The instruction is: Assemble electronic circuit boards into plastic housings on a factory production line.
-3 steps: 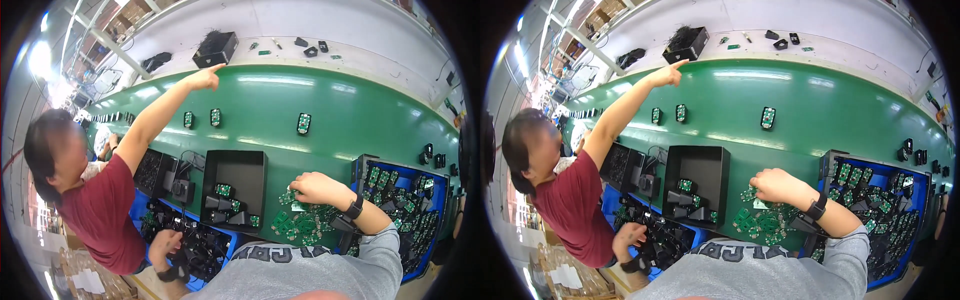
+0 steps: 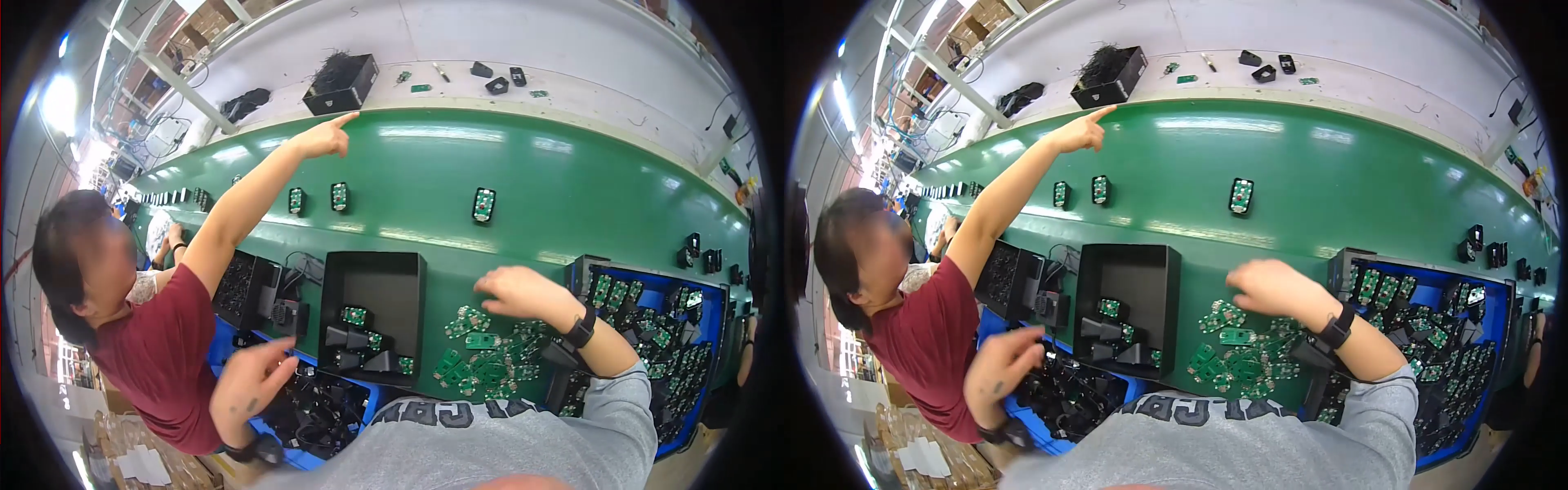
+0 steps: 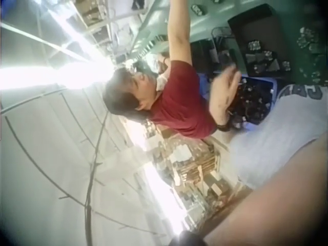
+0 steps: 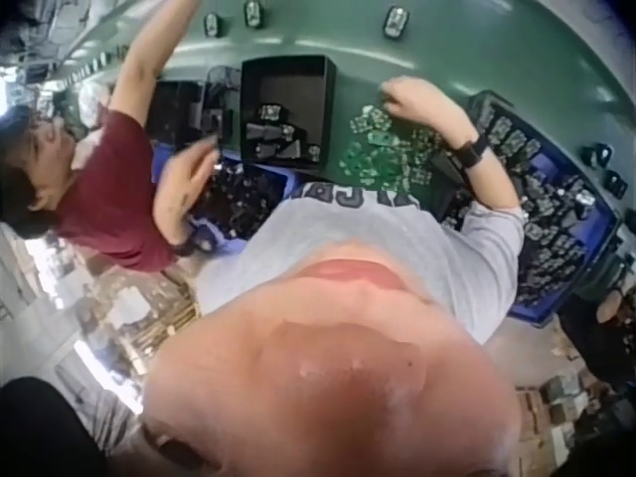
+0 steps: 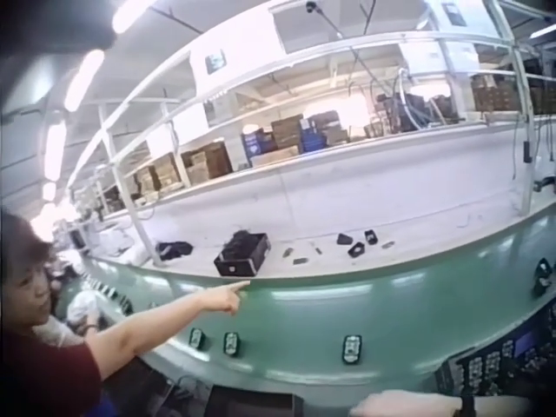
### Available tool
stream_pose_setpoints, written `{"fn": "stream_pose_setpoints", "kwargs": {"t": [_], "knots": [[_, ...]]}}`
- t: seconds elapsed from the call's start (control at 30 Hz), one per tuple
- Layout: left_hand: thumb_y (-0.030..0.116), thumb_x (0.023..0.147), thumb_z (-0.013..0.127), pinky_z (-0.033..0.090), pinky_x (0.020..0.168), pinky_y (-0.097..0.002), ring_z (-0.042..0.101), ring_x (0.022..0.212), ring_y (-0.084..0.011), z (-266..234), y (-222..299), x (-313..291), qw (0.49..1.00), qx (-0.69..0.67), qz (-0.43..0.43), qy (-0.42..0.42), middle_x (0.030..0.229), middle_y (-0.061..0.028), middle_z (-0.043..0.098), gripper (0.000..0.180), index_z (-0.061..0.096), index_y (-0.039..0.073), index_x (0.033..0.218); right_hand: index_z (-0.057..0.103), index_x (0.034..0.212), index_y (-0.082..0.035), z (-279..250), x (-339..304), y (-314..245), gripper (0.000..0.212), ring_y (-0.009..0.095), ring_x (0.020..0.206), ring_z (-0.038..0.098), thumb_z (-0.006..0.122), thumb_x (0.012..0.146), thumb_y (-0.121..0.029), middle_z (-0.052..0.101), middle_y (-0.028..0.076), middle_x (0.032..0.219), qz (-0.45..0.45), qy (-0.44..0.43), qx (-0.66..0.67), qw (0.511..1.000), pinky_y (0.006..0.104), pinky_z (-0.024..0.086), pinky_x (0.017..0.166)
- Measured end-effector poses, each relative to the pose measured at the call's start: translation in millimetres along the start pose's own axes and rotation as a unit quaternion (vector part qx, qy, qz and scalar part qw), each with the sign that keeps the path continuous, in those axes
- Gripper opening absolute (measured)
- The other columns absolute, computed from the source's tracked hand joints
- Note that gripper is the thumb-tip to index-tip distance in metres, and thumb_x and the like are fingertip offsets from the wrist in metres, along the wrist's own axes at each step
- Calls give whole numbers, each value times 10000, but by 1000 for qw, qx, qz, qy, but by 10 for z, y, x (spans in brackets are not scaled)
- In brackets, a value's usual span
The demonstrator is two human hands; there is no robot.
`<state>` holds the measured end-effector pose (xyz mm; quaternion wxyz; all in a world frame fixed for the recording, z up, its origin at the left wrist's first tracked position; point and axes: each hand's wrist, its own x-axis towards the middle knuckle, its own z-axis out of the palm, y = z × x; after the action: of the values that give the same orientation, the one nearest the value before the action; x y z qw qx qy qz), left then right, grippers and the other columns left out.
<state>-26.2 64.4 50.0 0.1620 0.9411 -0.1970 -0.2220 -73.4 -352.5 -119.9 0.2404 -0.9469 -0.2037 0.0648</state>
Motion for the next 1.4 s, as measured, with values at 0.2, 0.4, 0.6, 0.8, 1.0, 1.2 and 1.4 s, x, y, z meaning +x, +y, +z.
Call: {"fn": "stream_pose_setpoints", "kwargs": {"t": [0.2, 0.4, 0.6, 0.8, 1.0, 1.2, 1.4], "knots": [[258, 907, 593, 510, 781, -417, 641, 900, -332, -395, 1901, 1860, 875, 137, 461, -45, 1001, -169, 656, 445, 510, 92, 1311, 651, 988, -51, -6, -274, 598, 213, 320, 922, 628, 624, 824, -184, 658, 134, 910, 163, 82, -65, 981, 431, 513, 818], [455, 911, 544, 473, 922, -520, 566, 1097, -452, 310, 2643, 4770, 854, 261, 436, 111, 1247, -278, 538, 607, 380, 153, 1411, 657, 931, -47, 119, -250, 539, 175, 314, 871, 635, 612, 814, -169, 661, 124, 850, 113, 99, 8, 989, 429, 517, 787], [515, 924, 473, 478, 896, -539, 559, 1091, -485, 1263, 2489, 6823, 898, 168, 350, 207, 1175, -384, 532, 662, 367, 96, 1426, 597, 793, -40, 196, -283, 512, 145, 301, 773, 635, 627, 788, -182, 622, 115, 748, 109, 100, -3, 989, 417, 522, 684], [591, 900, 442, 359, 1022, -571, 478, 1187, -525, 1574, 2400, 7863, 883, 157, 313, 313, 1218, -381, 527, 755, 365, 58, 1430, 589, 745, -69, 183, -319, 416, 103, 221, 734, 626, 589, 782, -165, 602, 59, 706, 87, 90, 4, 992, 349, 481, 605], [615, 888, 414, 277, 1071, -612, 329, 1352, -472, 1513, 2651, 8156, 917, 133, 253, 279, 1479, -280, 332, 714, 294, 261, 1497, 573, 706, -81, 158, -372, 323, 93, 151, 698, 557, 608, 722, -166, 522, 1, 652, 109, 95, 27, 989, 274, 407, 588], [490, 908, 437, 469, 910, -521, 572, 1144, -386, 1249, 2584, 8188, 888, 233, 273, 286, 1269, -200, 586, 487, 593, 195, 1263, 587, 712, -79, 115, -375, 335, 106, 147, 686, 545, 617, 714, -180, 516, 1, 649, 112, 90, 12, 990, 273, 395, 587], [243, 825, 650, 554, 747, -390, 697, 842, -323, 1327, 2633, 7001, 900, 83, 277, 325, 919, -174, 712, 257, 736, 86, 1009, 586, 686, -84, 243, -431, 428, 91, 181, 714, 602, 615, 714, -166, 588, 28, 672, 135, 102, -25, 985, 301, 446, 606]]}}
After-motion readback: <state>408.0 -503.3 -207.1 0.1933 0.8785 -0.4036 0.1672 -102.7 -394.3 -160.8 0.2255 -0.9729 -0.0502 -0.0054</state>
